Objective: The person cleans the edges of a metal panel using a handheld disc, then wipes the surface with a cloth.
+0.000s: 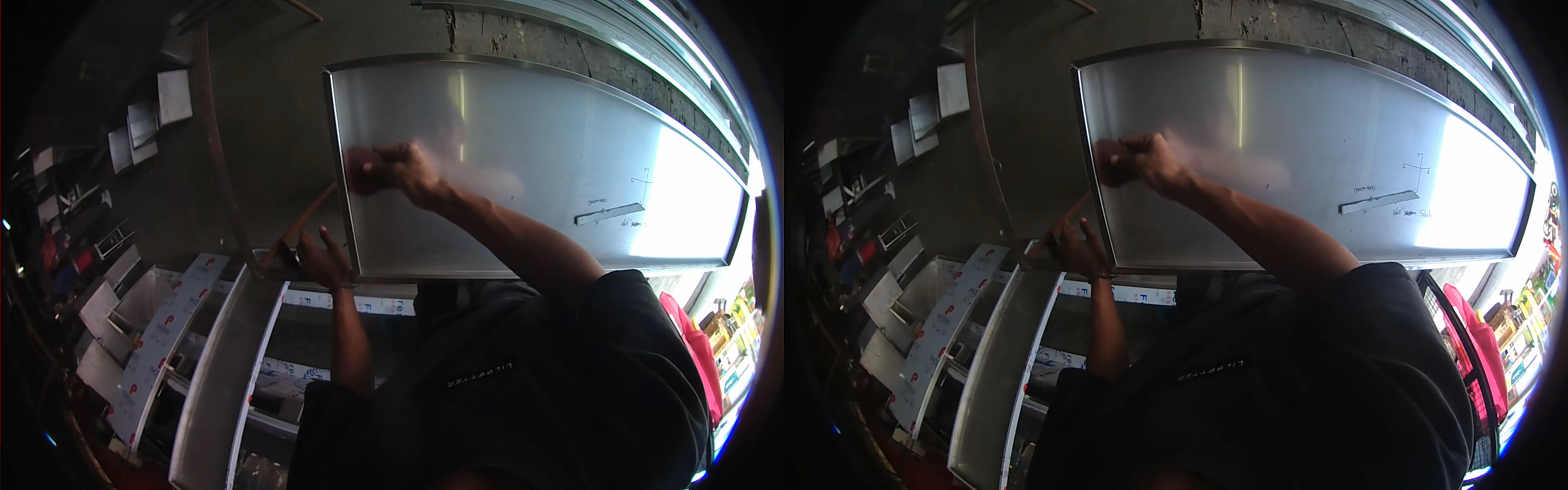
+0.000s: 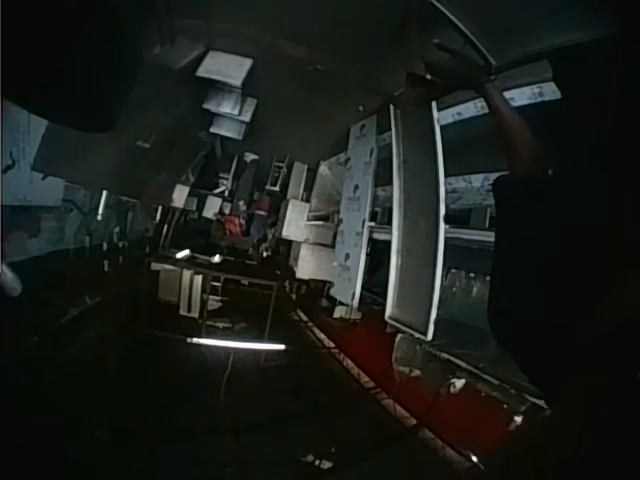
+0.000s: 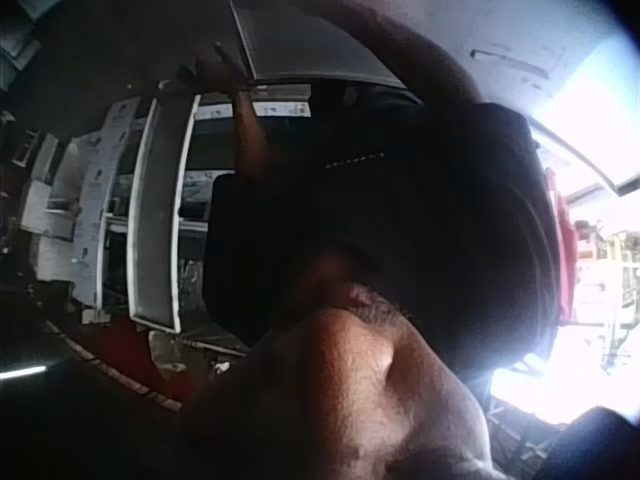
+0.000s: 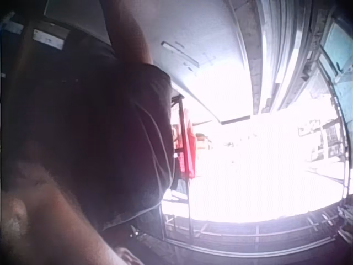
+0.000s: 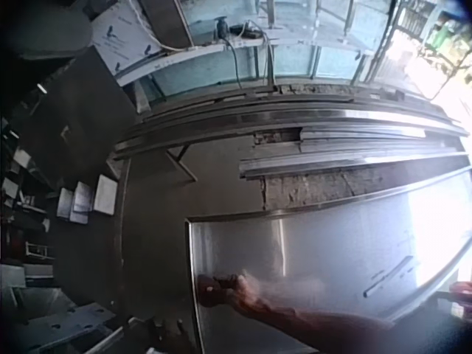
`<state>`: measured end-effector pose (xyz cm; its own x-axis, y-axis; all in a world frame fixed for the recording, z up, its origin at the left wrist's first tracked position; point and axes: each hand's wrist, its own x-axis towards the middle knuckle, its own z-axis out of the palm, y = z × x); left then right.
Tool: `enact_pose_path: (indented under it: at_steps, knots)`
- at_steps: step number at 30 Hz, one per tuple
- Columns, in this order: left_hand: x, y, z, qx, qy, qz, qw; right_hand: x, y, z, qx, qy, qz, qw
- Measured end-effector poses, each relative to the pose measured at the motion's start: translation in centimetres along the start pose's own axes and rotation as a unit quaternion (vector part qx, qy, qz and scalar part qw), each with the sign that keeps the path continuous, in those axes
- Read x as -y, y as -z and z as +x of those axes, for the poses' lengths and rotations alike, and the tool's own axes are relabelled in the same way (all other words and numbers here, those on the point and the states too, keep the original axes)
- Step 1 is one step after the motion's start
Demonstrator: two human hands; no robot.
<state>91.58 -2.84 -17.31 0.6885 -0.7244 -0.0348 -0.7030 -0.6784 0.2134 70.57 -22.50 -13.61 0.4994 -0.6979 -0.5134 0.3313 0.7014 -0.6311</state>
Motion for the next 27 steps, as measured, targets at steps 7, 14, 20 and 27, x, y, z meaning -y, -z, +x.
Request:
enact_pose_path:
  at_steps: [7,14,20,27]
  knots:
    - [-0.3,-0.5,-0.1,0.006,0.0,0.003,1.0,2.9,1.6,3.7,0.047,0.034,-0.096,0.994]
    - [0.6,-0.5,0.0,-0.003,0.007,-0.02,1.0,-0.7,1.2,0.3,0.078,0.024,-0.084,0.993]
    - [0.0,-0.1,0.3,0.017,0.005,0.004,1.0,-2.9,-0.3,-2.3,0.021,0.012,-0.18,0.983]
    - [-0.4,-0.6,0.2,0.001,0.003,-0.003,1.0,1.9,1.4,2.2,0.053,0.063,0.001,0.997]
